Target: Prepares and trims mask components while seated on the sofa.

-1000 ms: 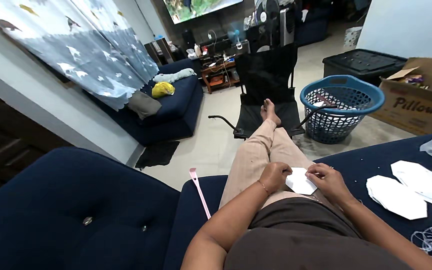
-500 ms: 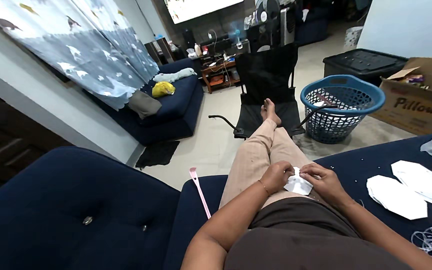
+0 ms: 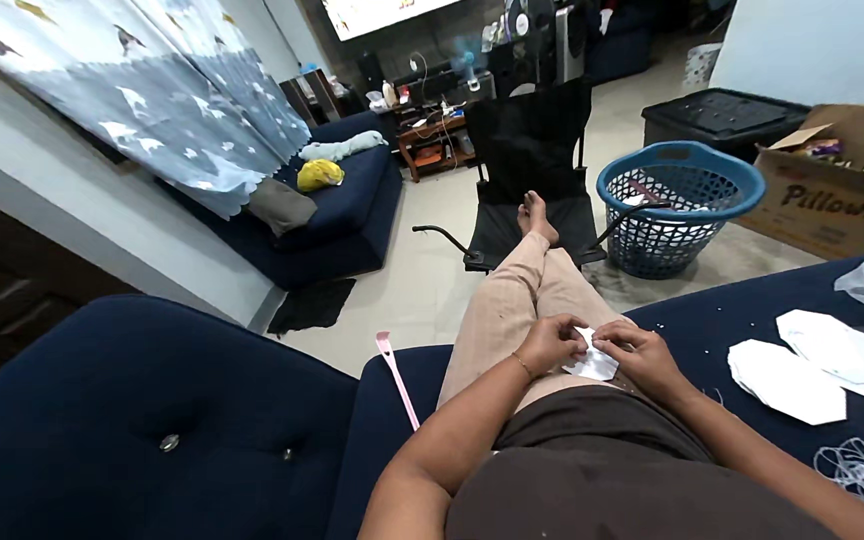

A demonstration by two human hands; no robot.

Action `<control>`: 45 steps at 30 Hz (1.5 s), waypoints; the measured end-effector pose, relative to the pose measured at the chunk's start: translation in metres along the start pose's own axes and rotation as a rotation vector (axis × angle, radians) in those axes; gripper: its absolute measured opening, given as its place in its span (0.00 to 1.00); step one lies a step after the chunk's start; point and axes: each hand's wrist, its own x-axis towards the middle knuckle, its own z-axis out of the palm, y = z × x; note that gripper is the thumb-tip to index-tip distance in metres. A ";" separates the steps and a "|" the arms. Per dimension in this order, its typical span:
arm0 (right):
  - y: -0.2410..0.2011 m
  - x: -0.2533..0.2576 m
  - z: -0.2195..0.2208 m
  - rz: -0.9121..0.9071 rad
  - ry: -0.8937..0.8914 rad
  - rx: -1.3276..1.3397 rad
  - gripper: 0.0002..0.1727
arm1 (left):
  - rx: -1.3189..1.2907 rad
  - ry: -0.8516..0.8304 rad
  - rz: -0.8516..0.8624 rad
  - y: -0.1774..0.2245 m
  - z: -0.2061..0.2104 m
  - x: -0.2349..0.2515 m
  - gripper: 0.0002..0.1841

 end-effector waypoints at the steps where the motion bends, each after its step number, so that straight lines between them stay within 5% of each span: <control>1: -0.002 0.000 0.000 0.005 -0.005 -0.005 0.06 | -0.009 0.010 -0.006 0.002 0.000 0.000 0.22; 12: -0.004 -0.001 -0.001 -0.008 -0.031 -0.068 0.08 | -0.097 0.054 -0.072 0.002 -0.004 0.000 0.23; 22: -0.003 -0.001 0.002 -0.021 -0.007 -0.076 0.06 | -0.118 0.060 -0.042 0.000 -0.004 0.000 0.06; 45: -0.004 0.001 0.006 -0.046 -0.029 -0.173 0.06 | -0.040 0.030 -0.009 -0.003 -0.002 0.001 0.08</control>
